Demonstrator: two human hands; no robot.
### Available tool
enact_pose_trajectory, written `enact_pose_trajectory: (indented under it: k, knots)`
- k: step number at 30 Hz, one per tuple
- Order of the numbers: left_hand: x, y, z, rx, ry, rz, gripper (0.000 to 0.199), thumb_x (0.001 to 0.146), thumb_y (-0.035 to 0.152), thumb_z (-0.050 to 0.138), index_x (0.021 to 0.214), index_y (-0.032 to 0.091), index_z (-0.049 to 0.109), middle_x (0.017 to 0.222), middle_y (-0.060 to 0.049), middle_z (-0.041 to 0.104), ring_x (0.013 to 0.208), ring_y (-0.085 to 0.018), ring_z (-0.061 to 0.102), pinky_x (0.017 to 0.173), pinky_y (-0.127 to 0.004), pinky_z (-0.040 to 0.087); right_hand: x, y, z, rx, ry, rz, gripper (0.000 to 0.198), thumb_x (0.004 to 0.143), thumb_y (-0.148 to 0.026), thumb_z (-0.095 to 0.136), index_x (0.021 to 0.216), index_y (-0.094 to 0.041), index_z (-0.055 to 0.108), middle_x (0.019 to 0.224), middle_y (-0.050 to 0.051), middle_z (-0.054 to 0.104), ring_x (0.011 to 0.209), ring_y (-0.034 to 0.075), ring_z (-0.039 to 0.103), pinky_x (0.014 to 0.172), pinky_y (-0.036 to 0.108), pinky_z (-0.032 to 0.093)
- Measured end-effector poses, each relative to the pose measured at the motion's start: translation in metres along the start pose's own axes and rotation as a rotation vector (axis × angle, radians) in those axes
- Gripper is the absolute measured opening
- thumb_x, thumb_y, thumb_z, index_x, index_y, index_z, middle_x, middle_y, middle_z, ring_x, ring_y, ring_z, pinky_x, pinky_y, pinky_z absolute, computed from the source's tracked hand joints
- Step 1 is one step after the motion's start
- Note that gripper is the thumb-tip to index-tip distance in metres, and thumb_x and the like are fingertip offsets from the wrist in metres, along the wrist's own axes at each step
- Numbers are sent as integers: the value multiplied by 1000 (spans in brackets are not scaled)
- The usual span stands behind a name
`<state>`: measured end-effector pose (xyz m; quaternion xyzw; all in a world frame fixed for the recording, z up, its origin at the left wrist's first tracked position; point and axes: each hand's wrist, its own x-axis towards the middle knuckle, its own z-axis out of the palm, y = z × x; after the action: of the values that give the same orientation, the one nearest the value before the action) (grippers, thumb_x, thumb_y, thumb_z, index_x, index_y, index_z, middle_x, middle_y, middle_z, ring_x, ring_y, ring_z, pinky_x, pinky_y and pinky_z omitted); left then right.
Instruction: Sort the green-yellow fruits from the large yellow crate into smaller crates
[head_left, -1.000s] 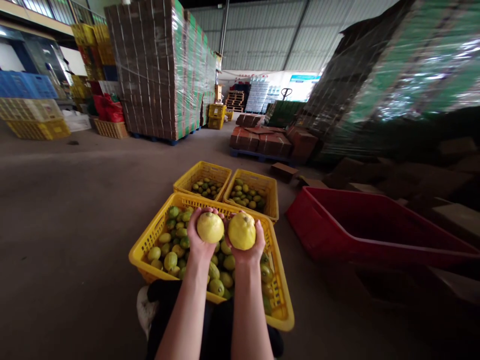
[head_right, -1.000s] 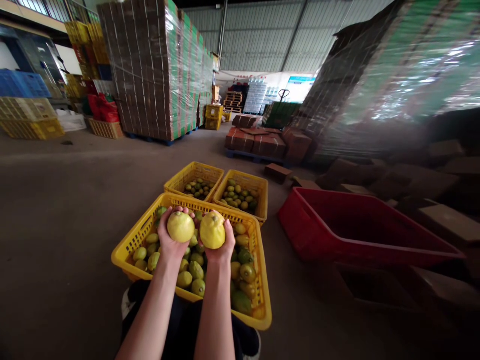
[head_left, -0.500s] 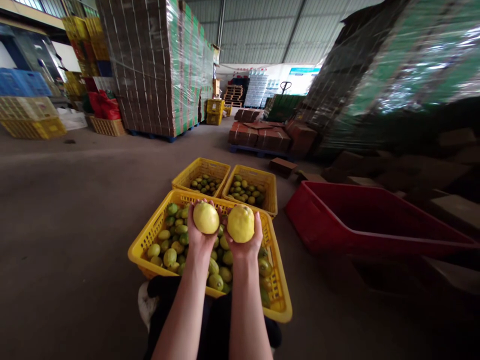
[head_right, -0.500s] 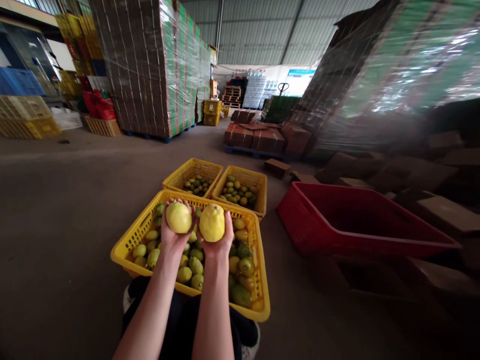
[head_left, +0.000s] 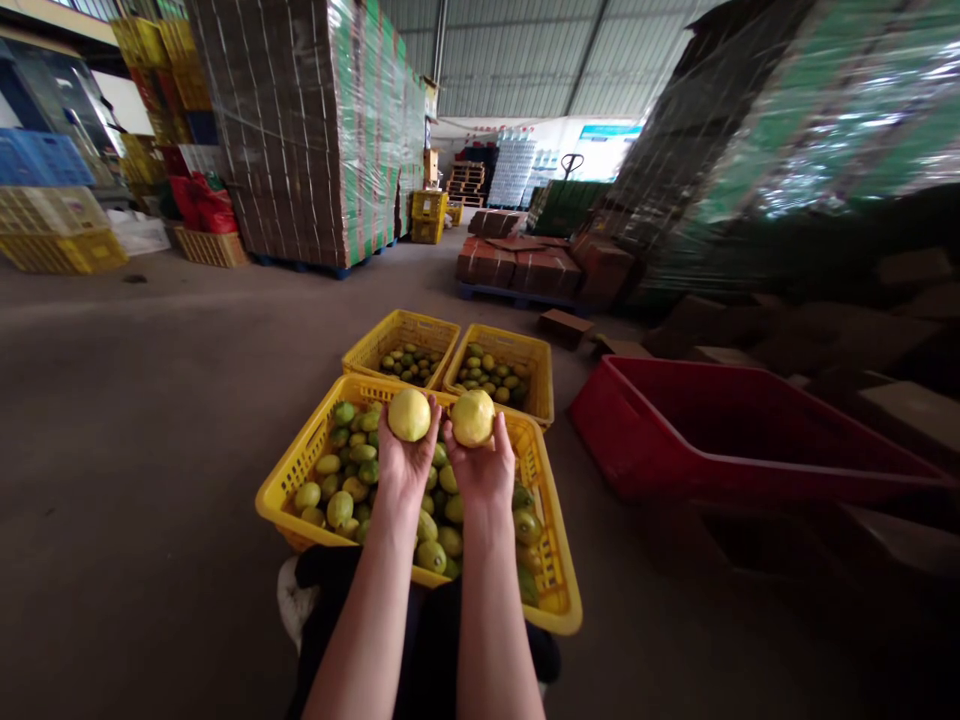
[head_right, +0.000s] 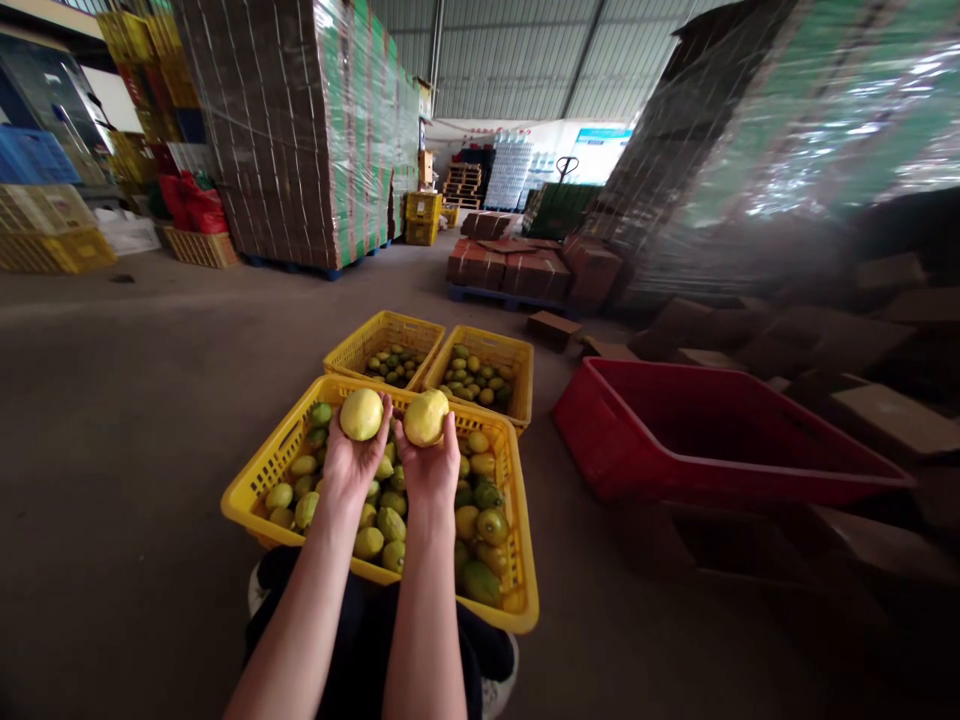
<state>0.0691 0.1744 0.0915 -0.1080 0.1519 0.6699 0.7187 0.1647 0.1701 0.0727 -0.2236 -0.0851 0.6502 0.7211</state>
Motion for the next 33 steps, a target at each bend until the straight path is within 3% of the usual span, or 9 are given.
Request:
enact_pose_trajectory:
  k: [6, 9, 12, 15, 19, 24, 33]
  knots:
    - [1, 1, -4, -6, -37, -55, 46, 102, 39, 44, 139, 15, 58, 101, -13, 76, 89, -21, 74, 74, -28, 63, 5, 6, -4, 14, -14, -7, 19, 85, -38, 71, 91, -20, 71, 84, 4, 79, 78, 21, 75, 69, 33, 64]
    - [-5, 3, -6, -15, -147, -80, 47, 101, 36, 44, 144, 20, 57, 107, -10, 77, 90, -18, 74, 77, -26, 62, 5, 7, -5, -5, -60, 1, 35, 86, -48, 68, 100, -17, 72, 89, 7, 79, 80, 21, 75, 76, 35, 64]
    - [-9, 5, -9, -32, -208, -78, 48, 100, 35, 44, 144, 23, 58, 106, -8, 77, 90, -17, 74, 79, -24, 61, 0, 6, -3, 36, -80, -3, 49, 85, -58, 63, 106, -15, 73, 94, 10, 79, 75, 20, 73, 72, 33, 63]
    - [-9, 5, -10, -54, -228, -59, 46, 99, 33, 44, 140, 23, 62, 106, -7, 77, 92, -16, 74, 83, -24, 60, -7, 4, 0, 116, -81, -44, 43, 83, -50, 66, 109, -18, 74, 97, 8, 79, 82, 19, 74, 75, 31, 62]
    - [-7, 3, -8, -84, -216, -1, 39, 98, 28, 43, 126, 21, 71, 102, -6, 78, 95, -16, 74, 91, -27, 58, -11, 5, 2, 175, -88, -88, 33, 80, -39, 68, 106, -21, 75, 101, 5, 79, 98, 20, 74, 94, 37, 58]
    - [-9, 0, -6, -100, -174, 10, 34, 96, 25, 46, 113, 20, 75, 100, -5, 77, 100, -16, 72, 97, -28, 55, -10, 16, 4, 244, -93, -83, 24, 82, -36, 66, 98, -23, 76, 104, 2, 79, 97, 19, 74, 104, 40, 54]
    - [-8, -1, -7, -90, -184, 19, 33, 94, 24, 46, 110, 20, 75, 100, -5, 77, 104, -17, 71, 98, -29, 55, -9, 23, 4, 290, -63, -102, 26, 84, -36, 61, 99, -22, 76, 103, 2, 79, 97, 20, 73, 109, 43, 51]
